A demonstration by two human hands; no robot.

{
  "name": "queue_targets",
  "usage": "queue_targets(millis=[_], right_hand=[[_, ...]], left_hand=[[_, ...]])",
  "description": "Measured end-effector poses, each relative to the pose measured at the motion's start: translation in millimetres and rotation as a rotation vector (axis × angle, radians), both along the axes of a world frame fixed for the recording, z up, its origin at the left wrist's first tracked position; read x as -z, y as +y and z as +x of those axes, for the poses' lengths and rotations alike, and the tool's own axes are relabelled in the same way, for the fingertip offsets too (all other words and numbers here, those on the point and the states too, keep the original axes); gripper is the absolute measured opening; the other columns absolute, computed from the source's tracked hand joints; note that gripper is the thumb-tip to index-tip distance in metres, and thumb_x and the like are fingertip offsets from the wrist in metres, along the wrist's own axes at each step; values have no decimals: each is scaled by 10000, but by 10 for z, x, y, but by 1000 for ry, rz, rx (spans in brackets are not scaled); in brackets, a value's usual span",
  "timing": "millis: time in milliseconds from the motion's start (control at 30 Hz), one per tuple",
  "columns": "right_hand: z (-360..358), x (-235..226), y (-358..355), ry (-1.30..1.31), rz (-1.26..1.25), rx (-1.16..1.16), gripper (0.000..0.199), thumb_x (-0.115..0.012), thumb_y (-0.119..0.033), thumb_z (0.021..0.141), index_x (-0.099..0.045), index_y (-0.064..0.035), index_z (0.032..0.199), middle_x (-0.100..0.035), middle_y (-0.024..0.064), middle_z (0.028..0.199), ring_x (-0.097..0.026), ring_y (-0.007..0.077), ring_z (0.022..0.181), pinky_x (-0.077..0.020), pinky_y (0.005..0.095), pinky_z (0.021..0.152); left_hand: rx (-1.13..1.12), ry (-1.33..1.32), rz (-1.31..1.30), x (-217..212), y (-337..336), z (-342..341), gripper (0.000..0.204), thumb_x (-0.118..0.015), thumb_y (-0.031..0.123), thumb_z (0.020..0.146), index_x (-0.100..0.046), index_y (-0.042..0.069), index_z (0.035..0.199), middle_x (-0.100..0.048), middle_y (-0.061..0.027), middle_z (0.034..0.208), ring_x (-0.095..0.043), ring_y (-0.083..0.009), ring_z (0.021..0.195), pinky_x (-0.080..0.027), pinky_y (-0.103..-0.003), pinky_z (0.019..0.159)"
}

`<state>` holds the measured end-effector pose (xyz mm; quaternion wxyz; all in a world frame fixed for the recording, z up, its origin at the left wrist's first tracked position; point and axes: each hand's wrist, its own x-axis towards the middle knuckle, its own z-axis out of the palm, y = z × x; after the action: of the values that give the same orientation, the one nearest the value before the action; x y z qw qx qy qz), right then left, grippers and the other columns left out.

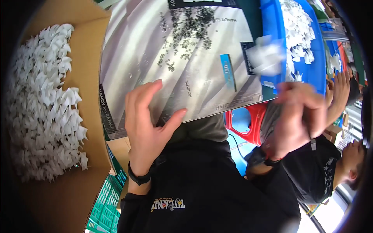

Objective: The person picks up a white fan blade from a box, places it on the work surface, and uses tweezers to insert a small black ring into its center.

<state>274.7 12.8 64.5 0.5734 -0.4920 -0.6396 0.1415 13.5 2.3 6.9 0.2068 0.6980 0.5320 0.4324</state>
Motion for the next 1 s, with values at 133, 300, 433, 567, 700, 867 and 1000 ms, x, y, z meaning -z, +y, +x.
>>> queue_targets(millis=[133,300,433,567,700,867,1000], right_hand=[[56,-280,41,-94,-79,448,124,-684,0,923,-635,41,1029,-684,139,860,-653,183,737,-524,297,745],[-354,150,-116,153,-71,-101,114,-659,-15,952,-619,25,1051,-656,78,827,-601,109,705,-489,242,692],[-391,471,2,39,-317,-177,136,-669,-14,953,-601,21,1065,-659,61,846,-602,93,709,-481,230,670],[-350,585,65,171,-477,-145,221,-757,-15,906,-615,10,1074,-673,43,873,-589,63,748,-464,203,702],[-355,626,77,236,-476,-152,200,-755,-11,901,-627,5,1054,-672,26,849,-565,43,717,-441,197,652],[-367,668,84,165,-411,-153,192,-767,-10,885,-642,3,1030,-665,8,788,-546,32,647,-420,189,604],[-354,692,90,172,-369,-172,196,-780,-16,874,-650,0,1020,-662,5,753,-540,28,616,-413,187,585]], left_hand=[[0,73,12,36,5,19,507,-853,67,754,-640,25,1212,-650,-152,1159,-619,-358,1011,-505,-446,876],[-32,131,38,10,-43,-33,429,-817,69,793,-652,31,1187,-652,-145,1139,-622,-358,998,-501,-441,870],[-56,2,-32,-115,-69,-176,391,-806,93,803,-663,48,1164,-650,-131,1133,-617,-354,1035,-482,-434,902],[-738,587,101,-237,1,-589,403,-799,148,812,-675,91,1192,-609,-113,1264,-496,-349,1256,-409,-501,1018],[-954,795,-17,-173,105,-792,424,-802,163,814,-674,101,1214,-591,-104,1306,-462,-353,1284,-395,-535,1029],[-855,869,-39,-183,235,-864,429,-797,141,829,-671,100,1237,-604,-107,1286,-496,-355,1245,-417,-512,1014],[-659,683,-41,-204,186,-838,425,-783,104,847,-669,82,1255,-617,-118,1255,-526,-352,1207,-446,-478,990]])
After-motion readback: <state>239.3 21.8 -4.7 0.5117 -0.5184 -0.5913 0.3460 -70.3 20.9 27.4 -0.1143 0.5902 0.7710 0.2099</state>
